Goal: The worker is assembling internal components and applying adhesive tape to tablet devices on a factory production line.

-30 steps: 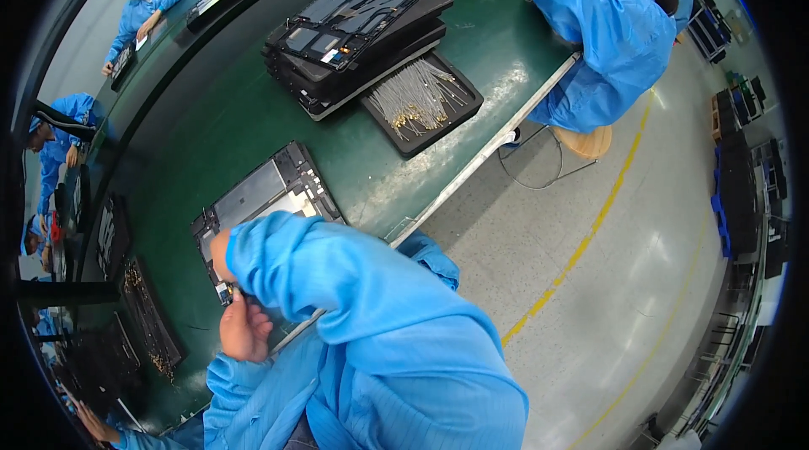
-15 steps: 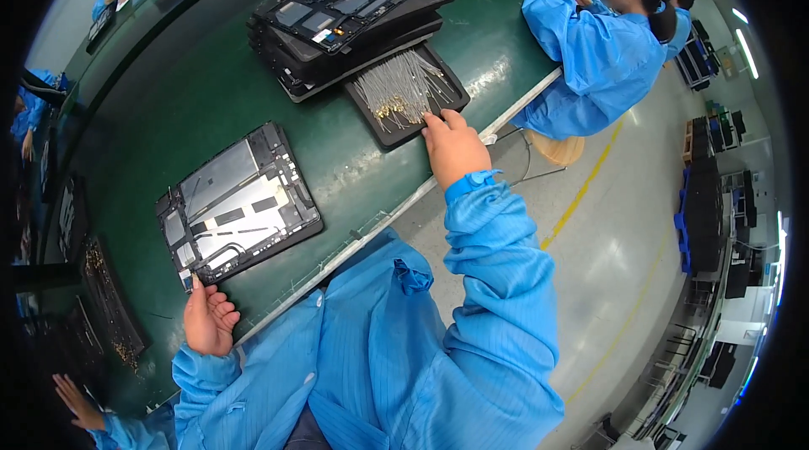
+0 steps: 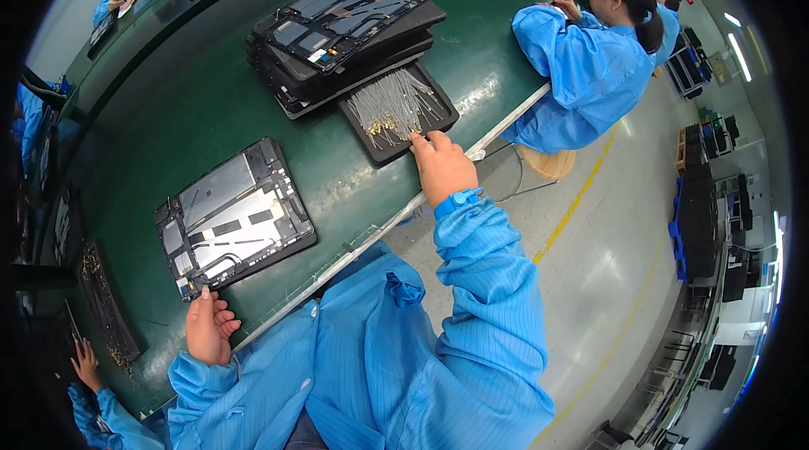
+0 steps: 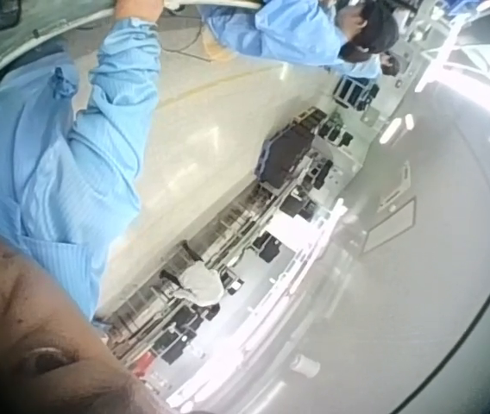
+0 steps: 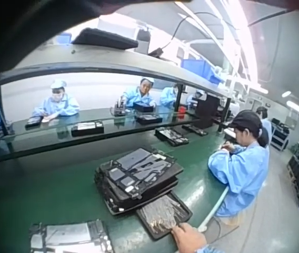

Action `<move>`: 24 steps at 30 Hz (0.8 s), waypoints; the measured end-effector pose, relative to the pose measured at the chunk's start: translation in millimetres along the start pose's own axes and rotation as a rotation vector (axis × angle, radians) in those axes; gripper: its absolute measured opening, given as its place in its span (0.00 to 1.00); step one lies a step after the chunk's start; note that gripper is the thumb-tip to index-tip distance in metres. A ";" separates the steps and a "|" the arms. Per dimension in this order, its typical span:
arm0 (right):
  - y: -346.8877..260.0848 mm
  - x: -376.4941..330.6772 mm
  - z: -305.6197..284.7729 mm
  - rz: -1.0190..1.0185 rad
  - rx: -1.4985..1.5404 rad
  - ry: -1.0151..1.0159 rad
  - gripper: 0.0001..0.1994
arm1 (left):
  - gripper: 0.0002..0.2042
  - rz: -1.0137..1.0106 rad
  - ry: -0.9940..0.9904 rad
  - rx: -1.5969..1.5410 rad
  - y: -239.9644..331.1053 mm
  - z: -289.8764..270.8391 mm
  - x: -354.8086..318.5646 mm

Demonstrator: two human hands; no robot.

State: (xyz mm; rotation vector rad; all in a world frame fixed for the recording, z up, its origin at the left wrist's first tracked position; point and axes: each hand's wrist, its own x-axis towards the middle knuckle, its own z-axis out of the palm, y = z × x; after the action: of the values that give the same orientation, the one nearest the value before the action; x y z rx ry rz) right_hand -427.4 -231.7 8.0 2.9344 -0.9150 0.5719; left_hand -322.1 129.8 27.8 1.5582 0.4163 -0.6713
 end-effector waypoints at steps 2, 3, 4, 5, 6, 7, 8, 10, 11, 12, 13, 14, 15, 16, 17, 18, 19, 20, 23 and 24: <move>3.7 -1.7 -2.4 -0.020 -0.025 -0.002 0.09 | 0.14 -0.009 -0.019 -0.001 0.7 0.2 0.1; 5.7 -2.9 -2.7 -0.018 -0.032 0.000 0.09 | 0.14 -0.010 -0.026 -0.003 0.0 0.4 0.4; 6.0 -3.0 -2.3 -0.016 0.026 0.054 0.09 | 0.14 -0.003 -0.014 0.007 -0.3 -0.4 0.8; 5.2 -2.9 -3.0 -0.014 0.085 0.107 0.09 | 0.14 0.003 0.000 0.017 -1.1 -1.6 0.8; 3.5 -4.1 -5.9 -0.018 0.083 0.106 0.09 | 0.14 0.002 0.000 0.014 -3.1 -3.5 -0.7; -3.7 -4.0 -15.3 0.049 0.183 0.196 0.09 | 0.14 0.117 -0.021 0.147 -6.2 -6.2 -4.6; -12.6 -5.0 -25.9 0.111 0.288 0.280 0.09 | 0.14 0.227 -0.035 0.280 -9.6 -8.0 -9.7; -44.4 -10.3 -46.5 0.496 0.799 0.222 0.10 | 0.14 0.654 -0.057 0.566 -6.1 -3.6 -21.5; -63.2 -19.5 -60.8 0.445 0.999 0.009 0.11 | 0.16 1.072 -0.109 0.877 -2.6 0.5 -26.2; -81.4 -30.8 -71.1 0.391 1.192 -0.216 0.11 | 0.17 1.245 -0.165 0.890 2.9 8.3 -26.8; -96.4 -40.5 -74.7 0.254 1.252 -0.463 0.12 | 0.19 1.417 -0.244 0.903 11.1 19.8 -24.8; -109.6 -50.1 -74.5 0.108 1.312 -0.707 0.12 | 0.22 1.473 -0.293 0.956 16.8 29.4 -27.0; -120.4 -57.0 -68.8 -0.014 1.389 -0.953 0.13 | 0.25 1.531 -0.344 1.003 21.5 36.1 -28.5; -128.7 -54.4 -68.1 0.146 1.435 -1.262 0.13 | 0.24 1.461 -0.428 0.996 20.0 37.4 -27.0; -135.2 -52.5 -70.5 0.318 1.440 -1.570 0.13 | 0.22 1.392 -0.514 0.977 15.9 37.7 -25.8; -139.1 -54.3 -65.8 0.304 1.448 -1.602 0.13 | 0.18 1.382 -0.505 0.900 12.6 37.3 -24.2; -139.4 -55.0 -58.9 0.345 1.458 -1.654 0.13 | 0.18 1.368 -0.488 0.916 10.4 36.0 -21.3; -140.2 -55.5 -53.8 0.389 1.465 -1.703 0.13 | 0.17 1.360 -0.507 0.900 8.7 33.9 -18.9; -143.9 -55.5 -46.5 0.582 1.578 -1.476 0.13 | 0.13 1.392 -0.432 0.904 11.4 39.3 -10.6; -148.3 -50.1 -46.0 0.661 1.687 -1.273 0.14 | 0.13 1.399 -0.294 0.966 12.6 43.1 -4.4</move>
State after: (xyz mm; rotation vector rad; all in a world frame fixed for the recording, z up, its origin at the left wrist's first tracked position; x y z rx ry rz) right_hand -399.2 -75.9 47.3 4.1066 -2.4298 -1.8565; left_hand -324.8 86.5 40.3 2.0698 -1.3353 0.0987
